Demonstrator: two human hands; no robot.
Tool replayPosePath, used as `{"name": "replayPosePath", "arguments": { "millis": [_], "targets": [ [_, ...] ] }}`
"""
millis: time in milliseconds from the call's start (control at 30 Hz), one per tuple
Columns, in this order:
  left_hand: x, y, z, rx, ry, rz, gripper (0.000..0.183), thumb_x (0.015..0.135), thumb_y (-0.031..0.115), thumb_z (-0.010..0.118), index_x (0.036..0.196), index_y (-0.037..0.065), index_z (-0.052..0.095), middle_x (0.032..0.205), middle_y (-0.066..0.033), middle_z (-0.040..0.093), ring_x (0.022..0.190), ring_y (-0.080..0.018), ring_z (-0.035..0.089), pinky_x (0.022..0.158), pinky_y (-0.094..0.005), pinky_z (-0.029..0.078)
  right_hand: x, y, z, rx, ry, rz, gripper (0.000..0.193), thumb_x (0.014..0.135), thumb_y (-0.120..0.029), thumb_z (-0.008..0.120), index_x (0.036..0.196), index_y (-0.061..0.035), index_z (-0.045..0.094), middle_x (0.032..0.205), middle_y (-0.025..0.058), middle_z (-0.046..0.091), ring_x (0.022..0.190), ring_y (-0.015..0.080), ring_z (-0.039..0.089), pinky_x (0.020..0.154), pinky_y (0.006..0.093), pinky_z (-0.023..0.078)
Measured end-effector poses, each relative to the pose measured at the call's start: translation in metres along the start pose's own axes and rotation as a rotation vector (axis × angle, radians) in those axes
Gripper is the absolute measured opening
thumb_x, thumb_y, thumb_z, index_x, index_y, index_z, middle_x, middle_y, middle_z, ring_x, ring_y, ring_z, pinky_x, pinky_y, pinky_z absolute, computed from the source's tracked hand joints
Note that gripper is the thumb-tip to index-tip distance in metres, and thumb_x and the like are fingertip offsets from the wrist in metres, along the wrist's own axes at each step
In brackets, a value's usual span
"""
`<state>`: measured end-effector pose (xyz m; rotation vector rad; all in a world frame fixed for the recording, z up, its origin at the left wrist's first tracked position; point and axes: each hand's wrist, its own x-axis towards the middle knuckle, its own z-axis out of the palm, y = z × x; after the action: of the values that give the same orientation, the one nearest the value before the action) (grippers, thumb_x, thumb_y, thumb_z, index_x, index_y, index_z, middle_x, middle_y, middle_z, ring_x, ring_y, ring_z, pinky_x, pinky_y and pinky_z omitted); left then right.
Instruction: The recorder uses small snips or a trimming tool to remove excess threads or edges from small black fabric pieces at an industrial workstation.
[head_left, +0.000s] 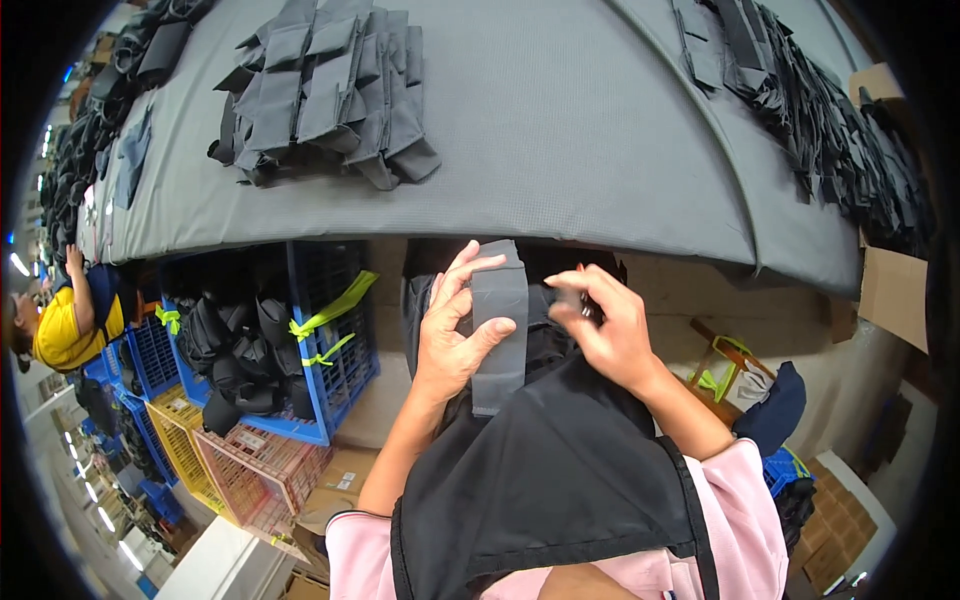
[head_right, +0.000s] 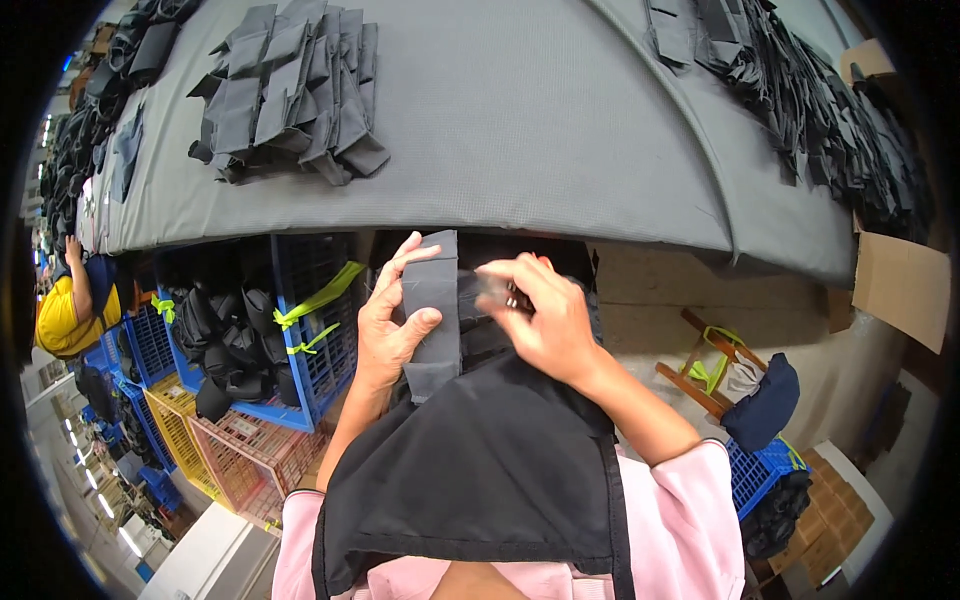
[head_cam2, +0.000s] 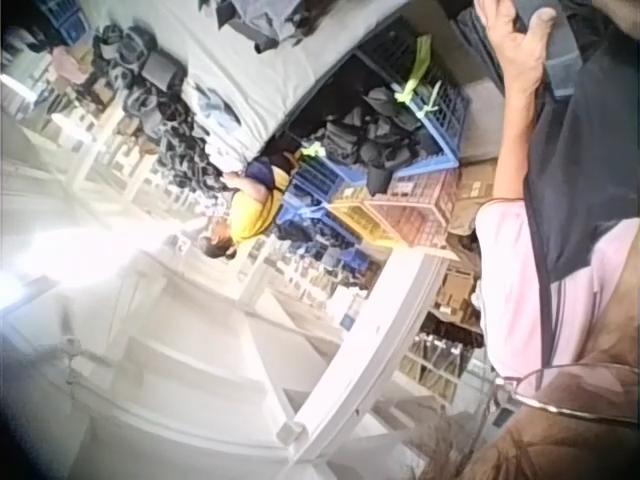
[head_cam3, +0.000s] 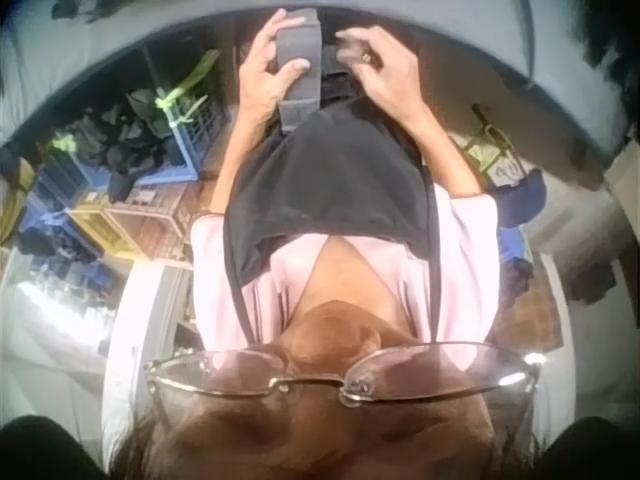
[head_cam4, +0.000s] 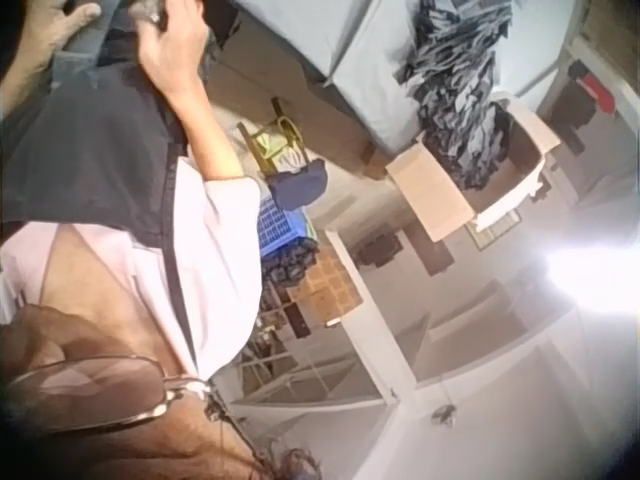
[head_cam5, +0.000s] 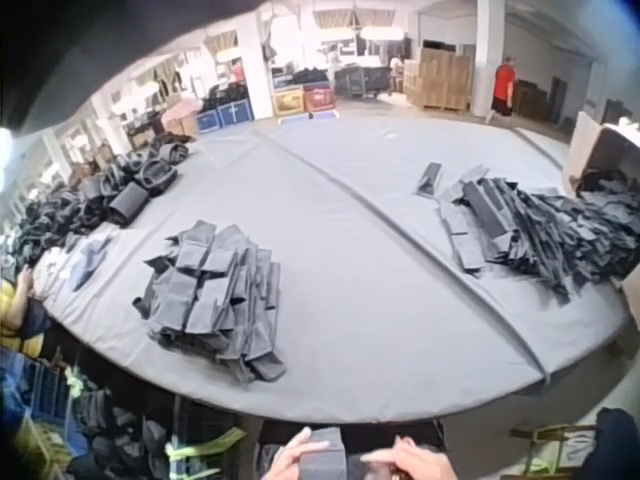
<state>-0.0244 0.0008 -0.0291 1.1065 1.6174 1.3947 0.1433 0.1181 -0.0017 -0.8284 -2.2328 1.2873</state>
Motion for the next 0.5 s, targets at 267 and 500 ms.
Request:
{"name": "replayPosePath", "arguments": {
  "millis": [267, 500],
  "targets": [
    [-0.001, 0.007, 0.006, -0.146, -0.034, -0.098, 0.037, 0.074, 0.028, 0.076, 0.097, 0.0, 0.066, 0.128, -0.01, 0.054, 0.127, -0.0305, 0.039, 0.107, -0.0443, 0.024, -0.011, -0.004, -0.007, -0.16, 0.029, -0.11, 0.027, 0.073, -0.012, 0.073, 0.096, -0.0055, 0.061, 0.069, 0.0047, 0.058, 0.059, 0.019, 0.061, 0.05, 0.0295, 0.045],
    [-0.007, 0.01, 0.006, -0.298, -0.065, -0.171, 0.04, 0.077, 0.027, 0.075, 0.102, -0.003, 0.065, 0.132, -0.0099, 0.047, 0.121, -0.0226, 0.043, 0.104, -0.0353, 0.031, -0.011, 0.0, -0.006, -0.105, 0.035, -0.115, 0.023, 0.074, -0.011, 0.072, 0.092, -0.0028, 0.062, 0.08, 0.008, 0.066, 0.063, 0.023, 0.064, 0.054, 0.0302, 0.048]
  ]
}}
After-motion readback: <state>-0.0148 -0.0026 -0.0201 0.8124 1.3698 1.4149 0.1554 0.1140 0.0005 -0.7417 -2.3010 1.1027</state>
